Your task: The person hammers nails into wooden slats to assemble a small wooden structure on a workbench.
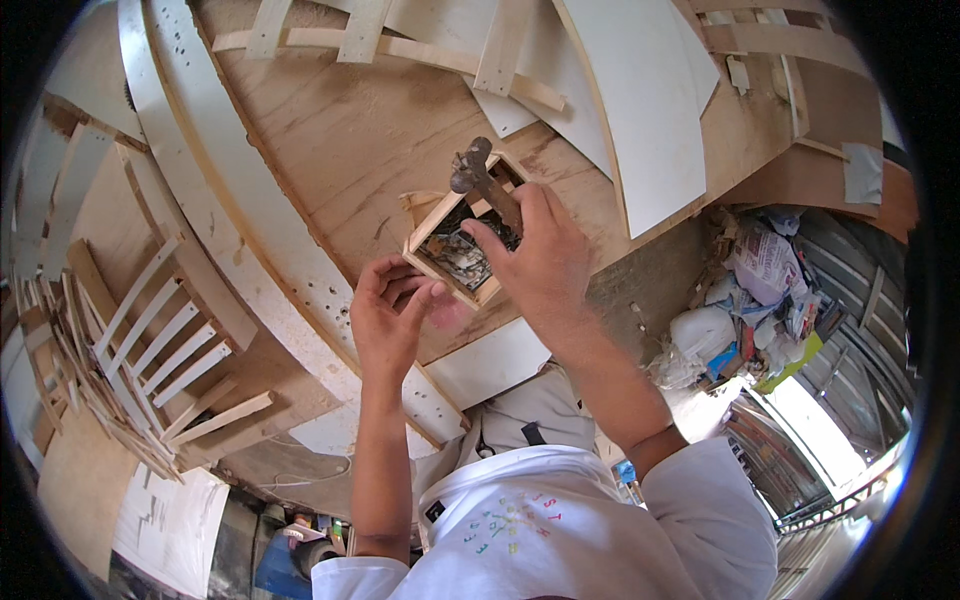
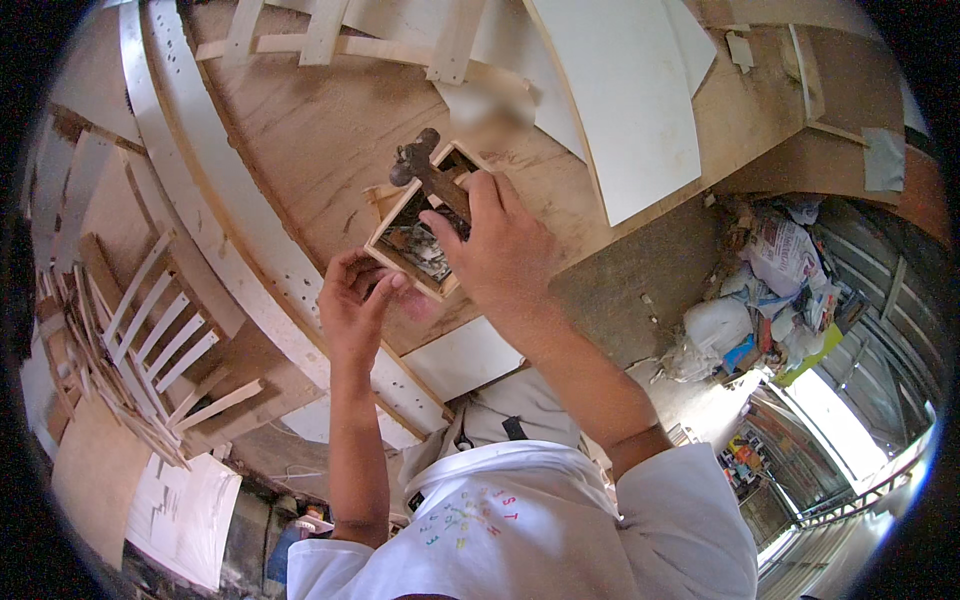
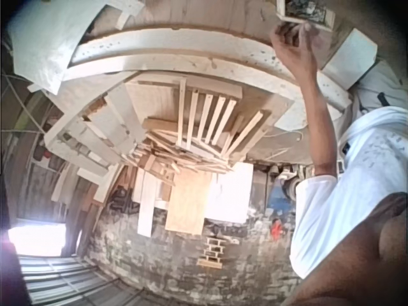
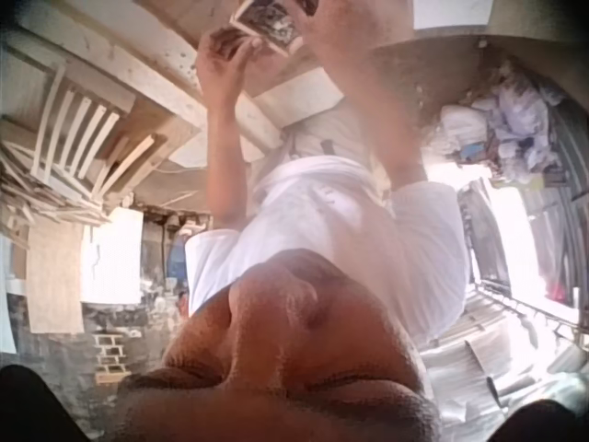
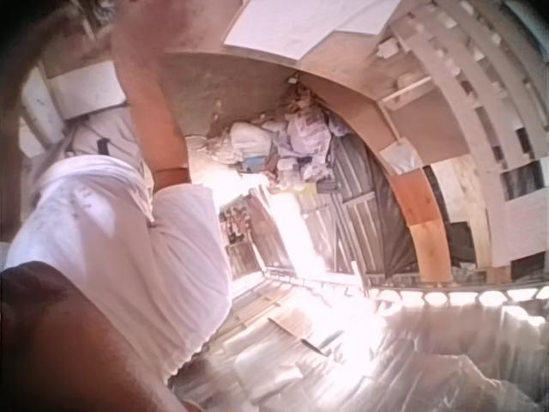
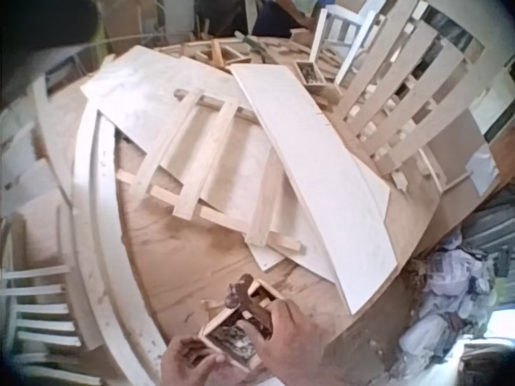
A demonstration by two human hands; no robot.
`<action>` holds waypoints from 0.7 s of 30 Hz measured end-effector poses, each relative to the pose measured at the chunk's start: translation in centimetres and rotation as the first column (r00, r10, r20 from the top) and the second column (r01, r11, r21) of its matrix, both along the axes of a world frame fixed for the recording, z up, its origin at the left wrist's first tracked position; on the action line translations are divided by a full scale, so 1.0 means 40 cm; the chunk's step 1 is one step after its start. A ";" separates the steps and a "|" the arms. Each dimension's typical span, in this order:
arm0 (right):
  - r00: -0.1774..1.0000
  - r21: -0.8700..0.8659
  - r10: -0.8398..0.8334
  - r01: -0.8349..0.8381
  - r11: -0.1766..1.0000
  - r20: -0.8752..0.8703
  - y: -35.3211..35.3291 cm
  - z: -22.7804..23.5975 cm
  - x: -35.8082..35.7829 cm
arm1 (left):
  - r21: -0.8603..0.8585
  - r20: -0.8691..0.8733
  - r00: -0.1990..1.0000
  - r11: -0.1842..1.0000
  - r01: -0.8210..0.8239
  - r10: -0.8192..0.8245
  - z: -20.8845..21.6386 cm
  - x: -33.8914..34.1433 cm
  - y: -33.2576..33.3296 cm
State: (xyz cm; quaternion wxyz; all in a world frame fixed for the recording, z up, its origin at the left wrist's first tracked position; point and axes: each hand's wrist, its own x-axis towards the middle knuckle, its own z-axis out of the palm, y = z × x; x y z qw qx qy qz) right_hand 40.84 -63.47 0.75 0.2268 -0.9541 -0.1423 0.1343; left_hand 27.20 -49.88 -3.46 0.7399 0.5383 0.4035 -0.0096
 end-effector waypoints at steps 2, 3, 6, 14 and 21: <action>1.000 -0.035 -0.019 0.019 0.999 -0.007 0.012 0.005 -0.004 | -0.013 0.024 1.000 1.000 -0.006 0.007 -0.004 -0.002 0.000; 1.000 -0.030 -0.012 0.011 0.999 -0.021 0.014 0.006 -0.003 | -0.020 0.036 0.999 1.000 -0.009 0.010 -0.007 -0.005 -0.001; 0.999 -0.025 0.003 -0.004 1.000 -0.043 0.009 0.014 -0.002 | -0.008 0.024 1.000 1.000 -0.006 0.006 -0.011 -0.006 0.000; 0.995 -0.023 -0.077 0.076 0.997 -0.058 -0.008 -0.005 0.000 | -0.009 0.021 1.000 1.000 -0.007 0.007 -0.004 -0.004 -0.002; 0.999 0.000 -0.031 0.031 1.000 0.012 0.001 0.004 -0.013 | -0.031 0.050 0.998 0.999 -0.020 0.022 -0.009 -0.008 -0.004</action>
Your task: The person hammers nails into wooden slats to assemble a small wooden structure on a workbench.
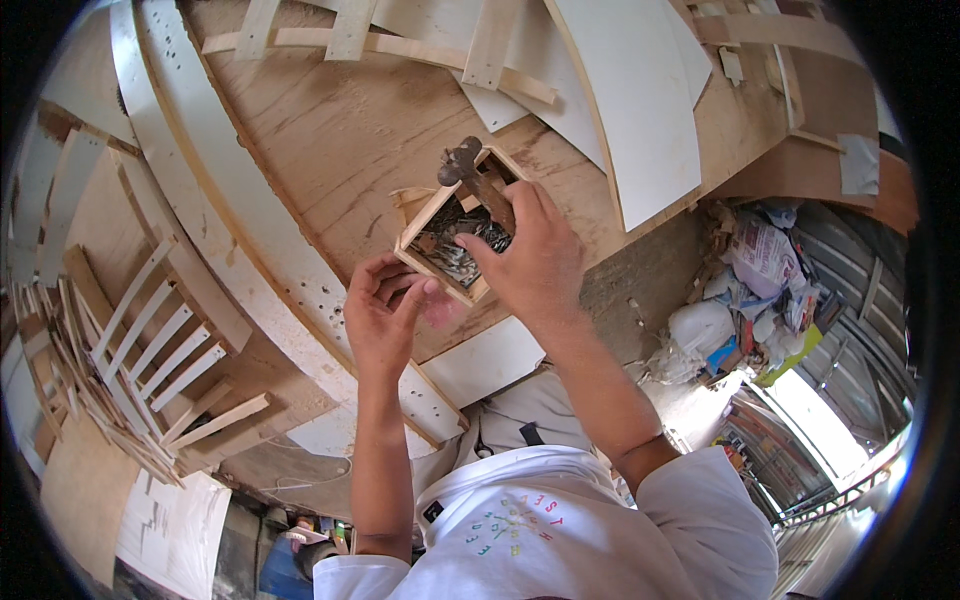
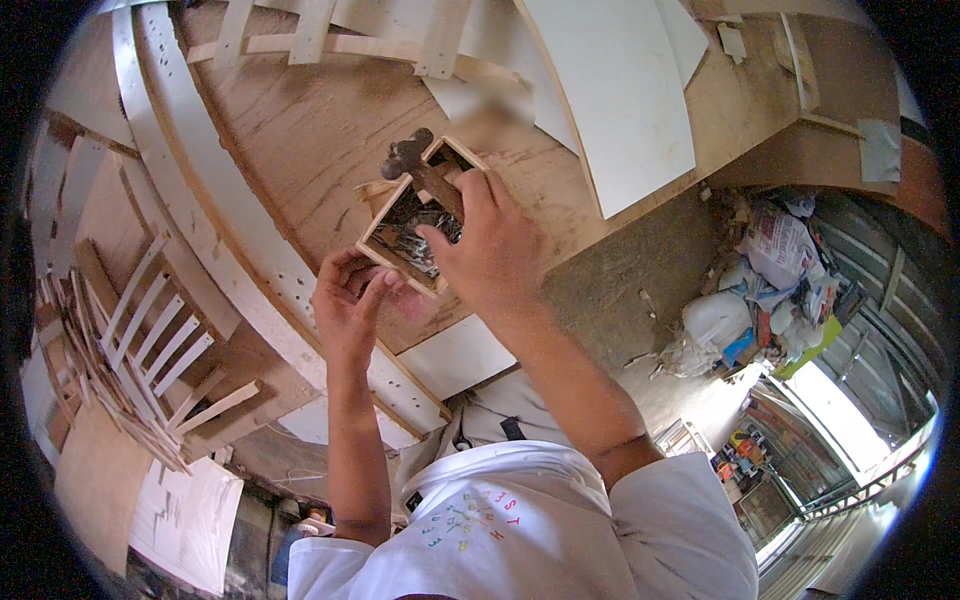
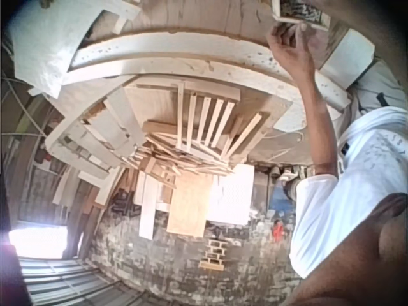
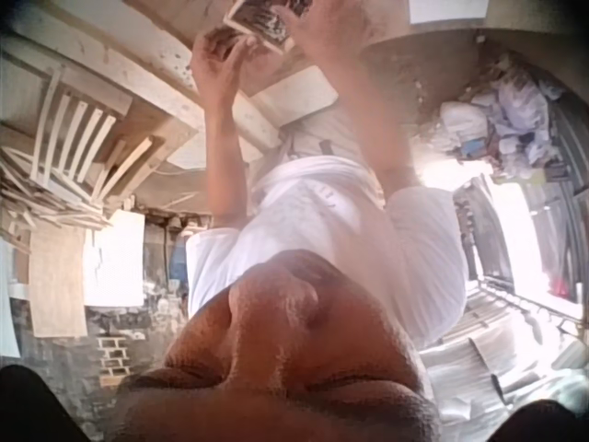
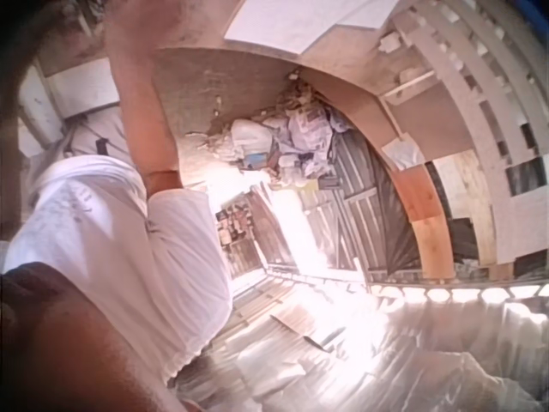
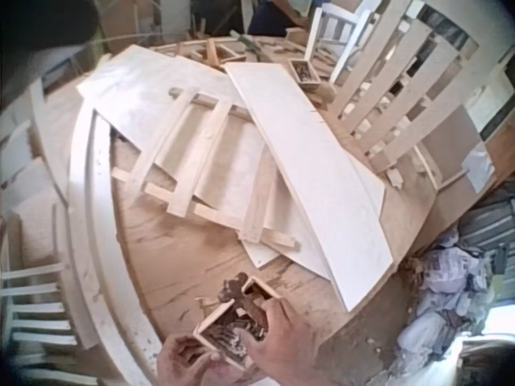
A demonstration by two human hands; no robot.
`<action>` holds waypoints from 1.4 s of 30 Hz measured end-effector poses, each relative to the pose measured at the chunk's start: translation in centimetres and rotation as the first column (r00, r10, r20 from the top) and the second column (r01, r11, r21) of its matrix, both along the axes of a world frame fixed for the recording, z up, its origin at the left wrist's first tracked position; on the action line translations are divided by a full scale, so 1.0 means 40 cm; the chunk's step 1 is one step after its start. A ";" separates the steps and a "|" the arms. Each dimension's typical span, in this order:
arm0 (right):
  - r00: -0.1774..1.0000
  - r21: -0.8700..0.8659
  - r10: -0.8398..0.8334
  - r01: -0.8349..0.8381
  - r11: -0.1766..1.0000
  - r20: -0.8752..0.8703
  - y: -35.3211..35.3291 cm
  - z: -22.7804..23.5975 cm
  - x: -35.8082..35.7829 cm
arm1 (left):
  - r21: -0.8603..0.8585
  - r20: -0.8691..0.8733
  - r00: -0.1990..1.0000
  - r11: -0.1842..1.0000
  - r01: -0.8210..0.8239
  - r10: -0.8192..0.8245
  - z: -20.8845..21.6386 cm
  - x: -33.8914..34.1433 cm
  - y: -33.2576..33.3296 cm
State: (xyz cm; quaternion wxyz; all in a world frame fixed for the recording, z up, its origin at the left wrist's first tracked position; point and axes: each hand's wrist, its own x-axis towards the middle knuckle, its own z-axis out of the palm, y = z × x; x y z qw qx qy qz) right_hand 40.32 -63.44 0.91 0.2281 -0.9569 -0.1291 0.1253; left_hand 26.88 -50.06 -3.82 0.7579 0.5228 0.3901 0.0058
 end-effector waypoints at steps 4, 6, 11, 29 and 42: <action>0.997 0.102 -0.061 0.067 0.993 -0.056 -0.022 0.002 0.014 | 0.010 -0.020 1.000 1.000 0.013 -0.013 0.006 0.000 0.001; 0.999 0.189 -0.046 0.046 0.981 -0.004 -0.025 -0.006 0.029 | 0.025 -0.022 1.000 1.000 0.017 -0.016 0.007 0.002 0.001; 0.978 0.111 0.050 -0.028 0.993 -0.203 -0.018 0.016 0.046 | 0.036 -0.002 1.000 0.999 0.011 -0.011 0.003 0.005 -0.001; 0.933 0.191 -0.140 0.212 0.958 -0.332 -0.106 0.032 0.023 | 0.202 0.000 0.997 0.977 -0.071 0.072 0.024 0.013 -0.037; 0.882 0.325 -0.021 0.195 0.925 -0.470 -0.137 0.048 0.019 | 0.827 -0.164 0.986 0.548 0.128 0.018 0.038 0.188 -0.136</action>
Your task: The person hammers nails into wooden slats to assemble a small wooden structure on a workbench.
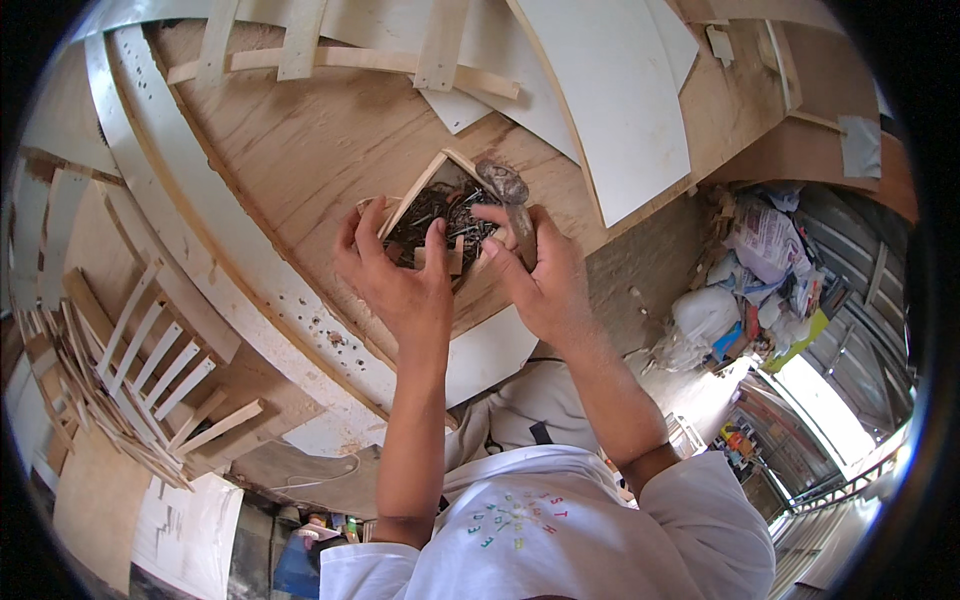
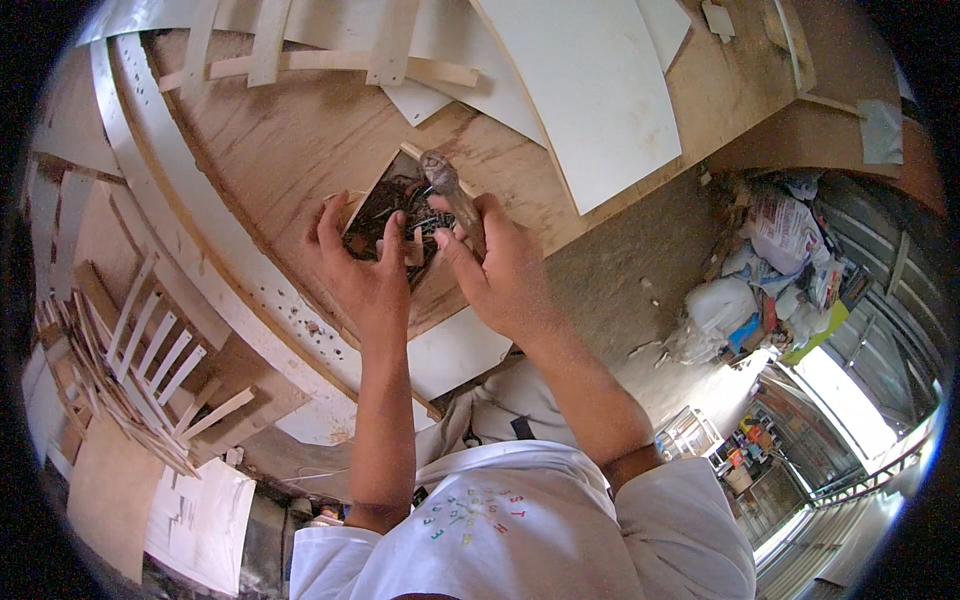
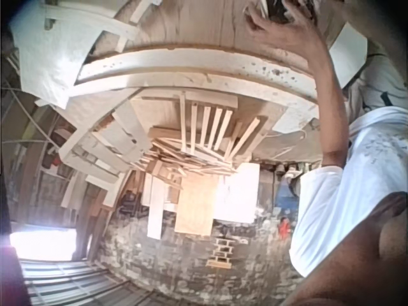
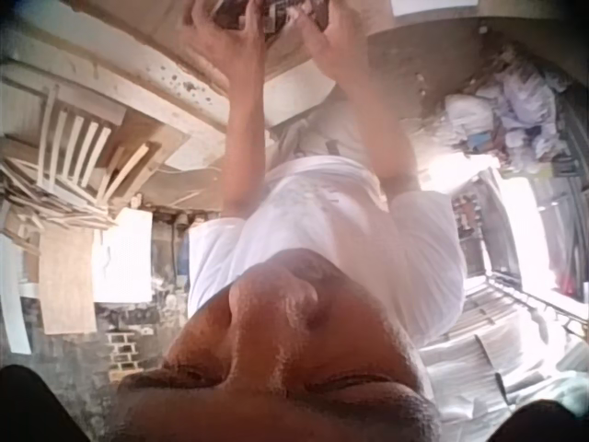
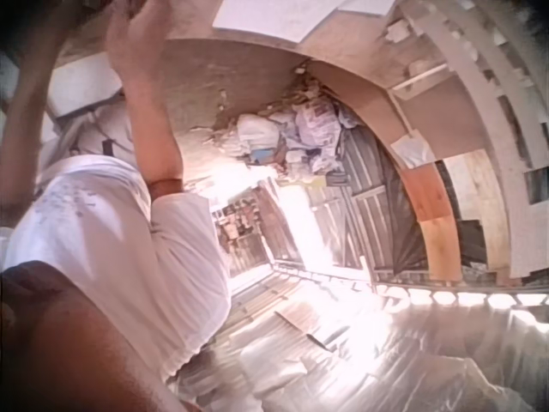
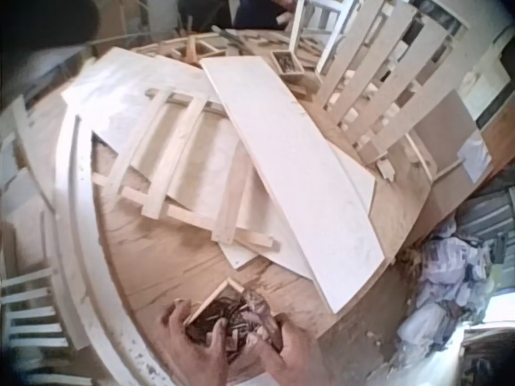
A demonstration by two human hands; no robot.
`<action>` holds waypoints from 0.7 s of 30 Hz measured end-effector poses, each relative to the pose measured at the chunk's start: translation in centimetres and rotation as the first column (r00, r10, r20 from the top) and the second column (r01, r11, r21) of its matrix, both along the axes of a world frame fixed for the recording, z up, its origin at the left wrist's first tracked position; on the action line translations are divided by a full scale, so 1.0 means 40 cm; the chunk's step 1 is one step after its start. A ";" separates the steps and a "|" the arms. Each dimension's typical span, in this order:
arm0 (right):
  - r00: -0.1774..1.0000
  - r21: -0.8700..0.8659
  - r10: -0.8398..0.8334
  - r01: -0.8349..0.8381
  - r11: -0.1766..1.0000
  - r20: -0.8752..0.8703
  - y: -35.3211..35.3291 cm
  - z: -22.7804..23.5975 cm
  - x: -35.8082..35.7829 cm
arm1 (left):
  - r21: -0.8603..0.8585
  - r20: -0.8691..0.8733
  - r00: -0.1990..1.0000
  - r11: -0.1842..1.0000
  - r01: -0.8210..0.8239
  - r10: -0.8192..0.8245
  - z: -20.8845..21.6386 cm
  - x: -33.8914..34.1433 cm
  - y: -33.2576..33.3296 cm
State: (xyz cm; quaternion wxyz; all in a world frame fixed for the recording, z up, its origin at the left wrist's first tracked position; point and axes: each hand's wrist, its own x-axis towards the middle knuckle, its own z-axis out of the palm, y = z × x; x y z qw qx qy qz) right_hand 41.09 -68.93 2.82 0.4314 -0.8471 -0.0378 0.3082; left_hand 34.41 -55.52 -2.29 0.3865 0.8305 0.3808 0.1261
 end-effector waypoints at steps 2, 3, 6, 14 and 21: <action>0.997 -0.056 0.020 -0.016 0.998 0.069 -0.017 -0.026 -0.003 | -0.073 0.052 0.999 0.997 0.018 -0.015 -0.011 -0.005 0.002; 0.986 -0.042 0.076 -0.070 0.997 0.148 -0.023 -0.034 -0.006 | -0.130 0.094 0.995 0.991 0.037 -0.024 -0.024 -0.014 0.013; 0.956 -0.015 0.158 -0.159 0.987 0.246 -0.032 -0.036 -0.034 | -0.169 0.150 0.986 0.980 0.101 -0.076 -0.038 -0.036 0.035; 0.998 0.185 -0.043 0.034 0.982 0.041 0.007 -0.011 -0.098 | -0.120 0.114 0.986 0.984 0.133 -0.119 -0.032 -0.033 0.034; 0.989 0.150 -0.145 0.144 0.978 -0.004 -0.044 -0.024 -0.121 | 0.021 -0.040 0.991 0.991 0.130 -0.129 0.012 -0.006 0.021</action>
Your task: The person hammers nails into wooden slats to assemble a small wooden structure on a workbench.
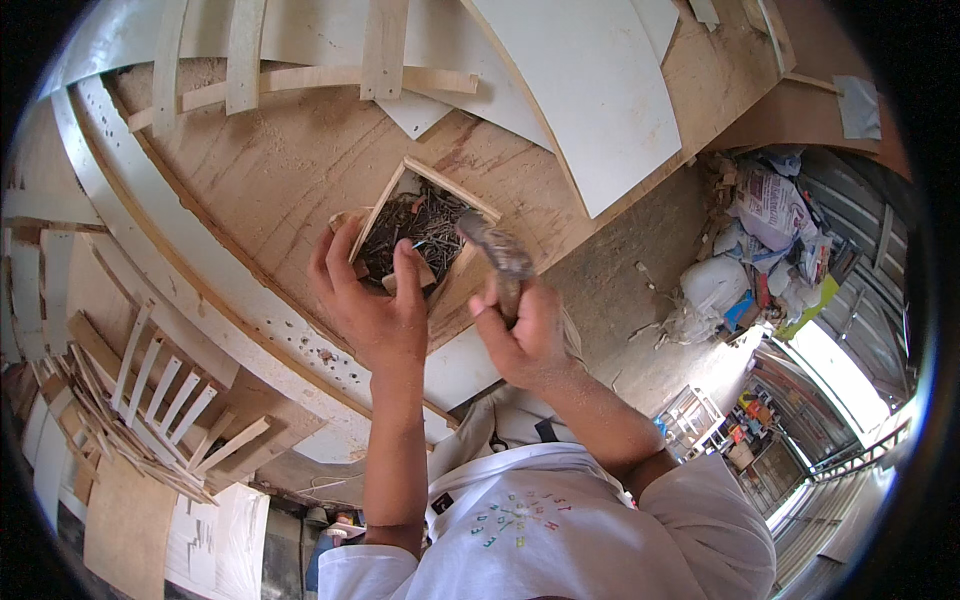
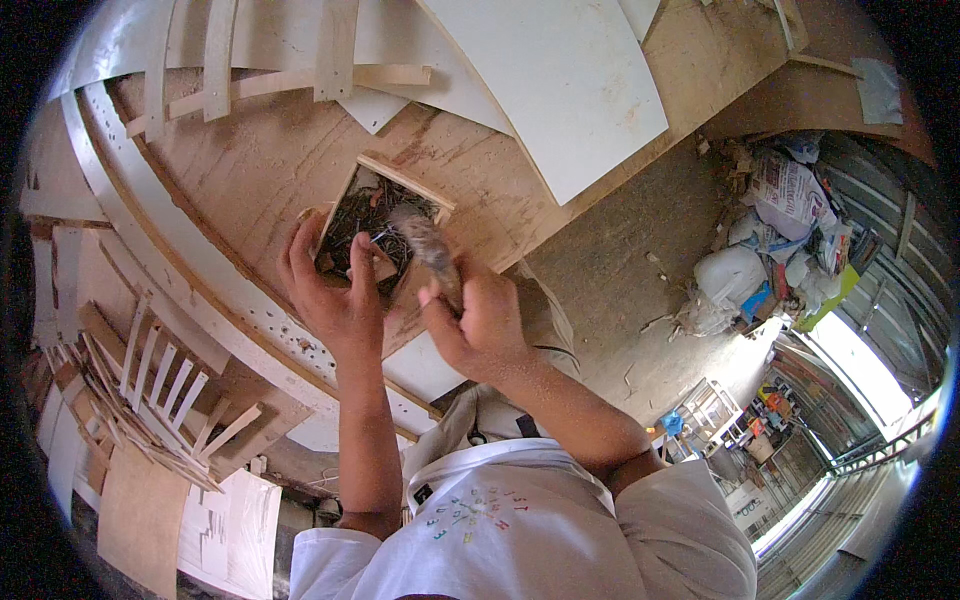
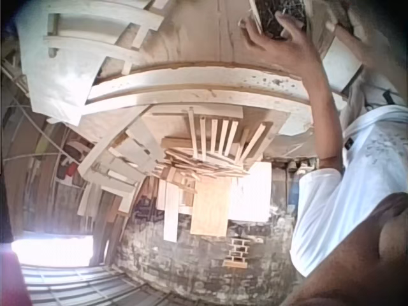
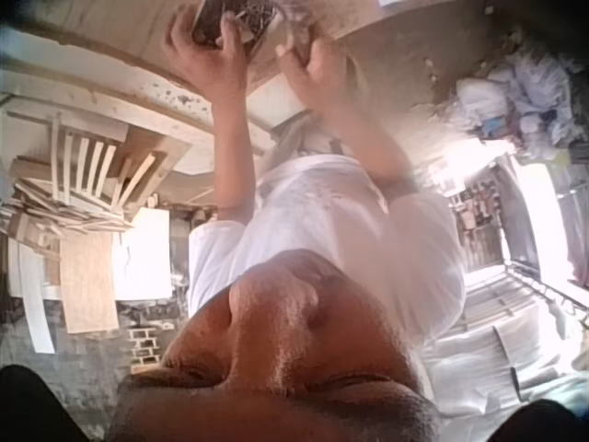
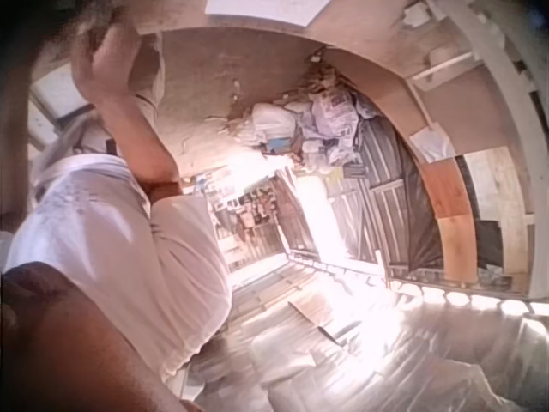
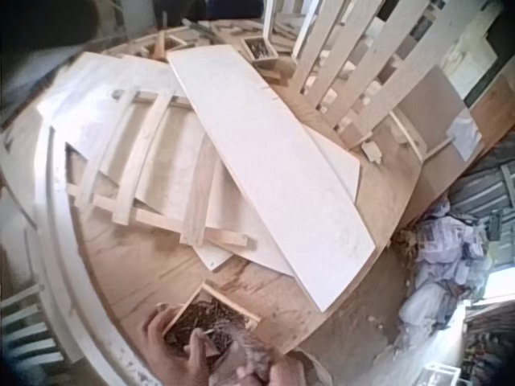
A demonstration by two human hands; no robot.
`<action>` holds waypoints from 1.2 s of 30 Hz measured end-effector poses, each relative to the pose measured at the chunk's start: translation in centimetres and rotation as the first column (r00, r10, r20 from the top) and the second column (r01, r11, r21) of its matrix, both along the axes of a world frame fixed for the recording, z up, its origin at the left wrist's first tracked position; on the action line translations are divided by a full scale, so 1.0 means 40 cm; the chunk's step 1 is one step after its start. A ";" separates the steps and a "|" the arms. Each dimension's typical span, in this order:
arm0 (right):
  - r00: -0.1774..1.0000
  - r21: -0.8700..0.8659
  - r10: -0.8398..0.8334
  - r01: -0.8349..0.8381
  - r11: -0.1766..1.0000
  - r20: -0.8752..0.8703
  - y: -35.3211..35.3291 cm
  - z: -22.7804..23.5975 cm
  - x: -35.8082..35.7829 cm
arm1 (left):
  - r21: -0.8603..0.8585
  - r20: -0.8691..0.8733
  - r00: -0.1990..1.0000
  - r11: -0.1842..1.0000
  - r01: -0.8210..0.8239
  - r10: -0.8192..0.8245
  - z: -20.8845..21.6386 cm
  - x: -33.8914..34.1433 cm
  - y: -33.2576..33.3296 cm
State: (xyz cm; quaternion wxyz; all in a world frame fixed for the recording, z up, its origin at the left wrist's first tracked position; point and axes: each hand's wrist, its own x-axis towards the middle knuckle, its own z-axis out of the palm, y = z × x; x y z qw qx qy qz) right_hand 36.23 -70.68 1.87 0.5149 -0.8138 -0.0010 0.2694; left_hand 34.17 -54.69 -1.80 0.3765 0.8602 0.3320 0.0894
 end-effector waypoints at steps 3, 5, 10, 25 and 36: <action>0.985 0.139 -0.140 0.125 0.982 0.102 -0.031 -0.021 0.006 | 0.193 -0.049 0.998 0.980 0.053 -0.044 0.041 0.028 -0.028; 0.968 0.356 -0.239 0.200 0.913 0.069 -0.048 -0.033 0.019 | 0.258 -0.077 0.995 0.962 0.084 -0.066 0.042 0.045 -0.044; 0.969 0.303 -0.247 0.228 0.925 0.025 -0.064 -0.045 0.031 | 0.299 -0.156 0.984 0.946 0.125 -0.081 0.010 0.052 -0.048; 0.938 0.305 -0.342 0.342 0.889 -0.055 -0.043 -0.049 0.028 | 0.300 -0.212 0.973 0.942 0.149 -0.087 0.007 0.059 -0.052; 0.923 0.283 -0.379 0.382 0.880 -0.066 -0.047 -0.053 0.021 | 0.351 -0.229 0.973 0.932 0.091 -0.009 0.001 0.079 -0.069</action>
